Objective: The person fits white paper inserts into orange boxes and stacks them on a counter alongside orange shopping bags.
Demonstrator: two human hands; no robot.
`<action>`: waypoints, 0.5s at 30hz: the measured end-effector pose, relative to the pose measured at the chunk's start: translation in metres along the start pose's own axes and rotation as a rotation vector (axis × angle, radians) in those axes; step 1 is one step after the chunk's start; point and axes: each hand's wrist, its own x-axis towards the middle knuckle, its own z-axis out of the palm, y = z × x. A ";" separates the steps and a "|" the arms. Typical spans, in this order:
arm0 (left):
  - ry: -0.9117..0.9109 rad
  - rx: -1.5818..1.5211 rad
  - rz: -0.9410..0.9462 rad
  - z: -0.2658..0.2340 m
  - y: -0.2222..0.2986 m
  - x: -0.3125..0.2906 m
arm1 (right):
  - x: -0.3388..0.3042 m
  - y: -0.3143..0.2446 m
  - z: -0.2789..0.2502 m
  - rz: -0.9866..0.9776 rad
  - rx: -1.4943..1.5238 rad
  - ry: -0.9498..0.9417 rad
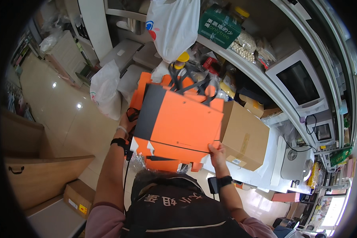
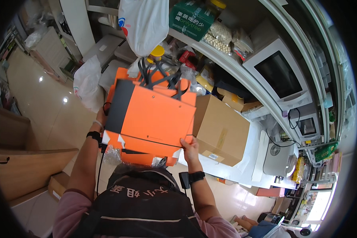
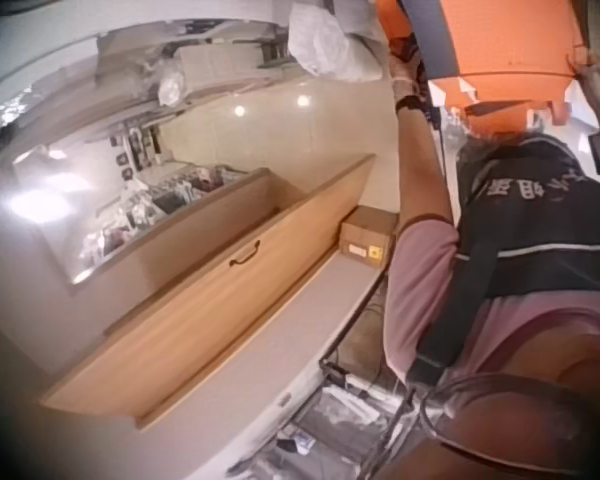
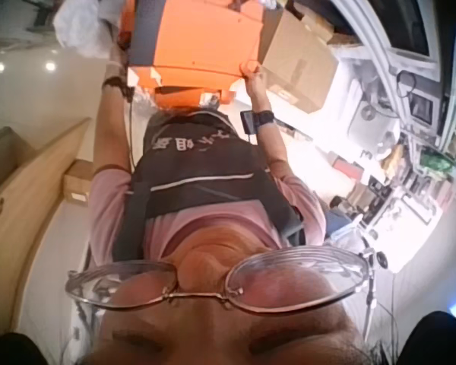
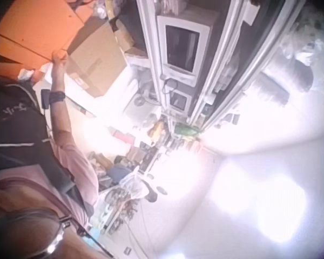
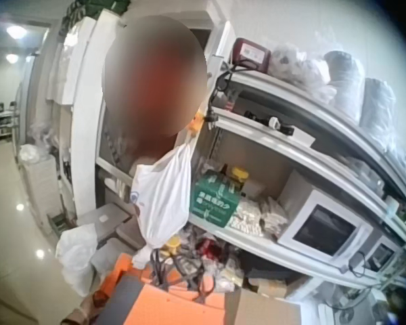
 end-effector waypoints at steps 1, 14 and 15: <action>0.035 0.063 0.022 -0.001 0.015 -0.010 | -0.002 0.015 -0.004 0.081 -0.063 0.058; 0.038 0.105 0.032 -0.007 0.007 -0.010 | 0.028 -0.027 -0.085 -0.025 -0.464 0.088; 0.027 0.107 0.028 -0.006 0.011 -0.011 | 0.036 -0.039 -0.098 -0.079 -0.480 0.104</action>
